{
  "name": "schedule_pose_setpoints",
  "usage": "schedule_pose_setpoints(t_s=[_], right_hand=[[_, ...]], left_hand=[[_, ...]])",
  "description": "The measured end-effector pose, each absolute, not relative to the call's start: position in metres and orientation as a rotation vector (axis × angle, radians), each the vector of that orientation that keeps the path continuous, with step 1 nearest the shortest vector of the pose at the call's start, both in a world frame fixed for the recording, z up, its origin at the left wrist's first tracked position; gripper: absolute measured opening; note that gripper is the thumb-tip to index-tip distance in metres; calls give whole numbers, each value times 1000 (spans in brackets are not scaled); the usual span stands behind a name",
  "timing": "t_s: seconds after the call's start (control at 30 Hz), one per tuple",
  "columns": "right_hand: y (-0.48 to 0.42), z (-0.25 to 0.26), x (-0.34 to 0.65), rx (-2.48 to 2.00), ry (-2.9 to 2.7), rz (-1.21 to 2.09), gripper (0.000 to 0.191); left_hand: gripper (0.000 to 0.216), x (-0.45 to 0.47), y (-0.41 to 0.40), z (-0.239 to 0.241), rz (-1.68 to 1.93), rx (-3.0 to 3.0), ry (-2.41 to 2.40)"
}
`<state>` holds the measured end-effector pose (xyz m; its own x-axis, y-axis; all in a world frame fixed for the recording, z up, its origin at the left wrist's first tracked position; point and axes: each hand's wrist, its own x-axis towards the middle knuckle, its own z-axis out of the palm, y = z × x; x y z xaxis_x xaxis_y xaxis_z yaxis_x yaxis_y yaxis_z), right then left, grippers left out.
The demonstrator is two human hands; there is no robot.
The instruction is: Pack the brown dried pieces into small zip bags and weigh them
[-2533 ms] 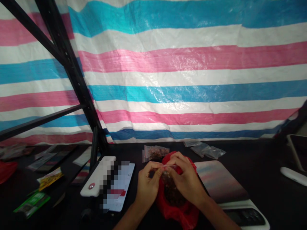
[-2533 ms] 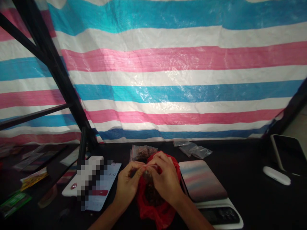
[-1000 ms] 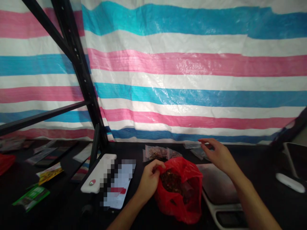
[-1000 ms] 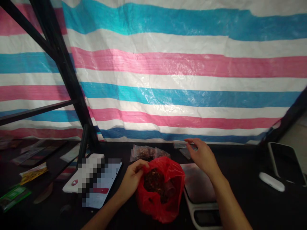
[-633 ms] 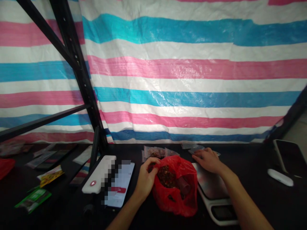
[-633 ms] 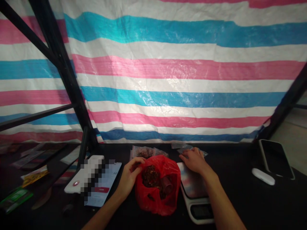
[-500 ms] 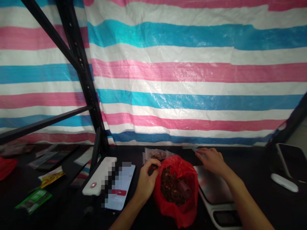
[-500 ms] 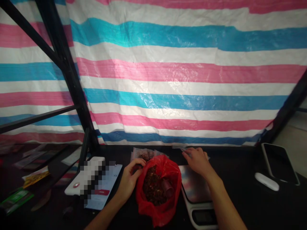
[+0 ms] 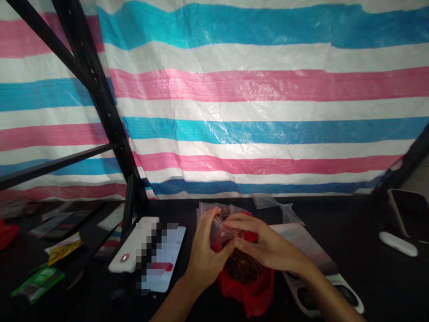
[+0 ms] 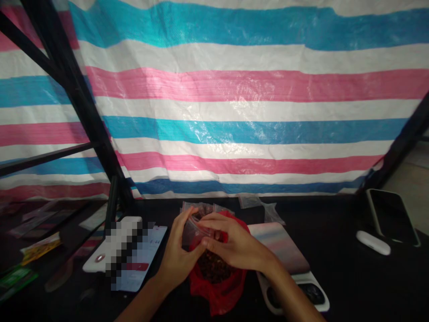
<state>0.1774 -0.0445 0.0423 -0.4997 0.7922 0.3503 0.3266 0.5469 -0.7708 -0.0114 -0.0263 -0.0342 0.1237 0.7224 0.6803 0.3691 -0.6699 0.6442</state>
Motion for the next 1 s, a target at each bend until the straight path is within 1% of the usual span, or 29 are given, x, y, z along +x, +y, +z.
schedule_pose_setpoints(t_s=[0.07,0.13,0.23,0.3,0.33,0.47,0.6,0.7,0.8,0.9,0.93,1.0], right_hand=[[-45,36,174,-904,-2080,828,35],[-43,32,173,-900,-2074,794,34],[-39,28,169,-914,-2055,772,22],[-38,27,166,-939,-2017,733,13],[-38,27,165,-956,-1997,697,12],[-38,26,161,-1050,-1960,499,13],[-38,24,159,-1146,-2015,291,14],[-39,29,165,-1135,-2082,272,11],[-45,40,183,-1074,-2161,470,21],[-54,46,206,-1085,-2382,784,40],[-56,45,212,-1118,-2442,817,48],[-56,39,219,-1190,-2488,771,59]], left_hand=[[65,-14,-24,-35,1503,2169,1091],[68,-17,-23,-35,1416,2230,1160],[72,-18,-22,-37,1271,2289,1268],[67,-18,-22,-37,1212,2319,1280],[63,-17,-22,-37,1194,2336,1271],[55,-15,-22,-36,1153,2399,1265],[58,-15,-21,-36,1127,2435,1353],[55,-15,-20,-37,1155,2423,1389],[54,-17,-18,-38,1243,2315,1407],[55,-17,-18,-38,1295,2132,1413],[54,-17,-19,-38,1283,2073,1409],[49,-16,-21,-38,1229,1988,1397]])
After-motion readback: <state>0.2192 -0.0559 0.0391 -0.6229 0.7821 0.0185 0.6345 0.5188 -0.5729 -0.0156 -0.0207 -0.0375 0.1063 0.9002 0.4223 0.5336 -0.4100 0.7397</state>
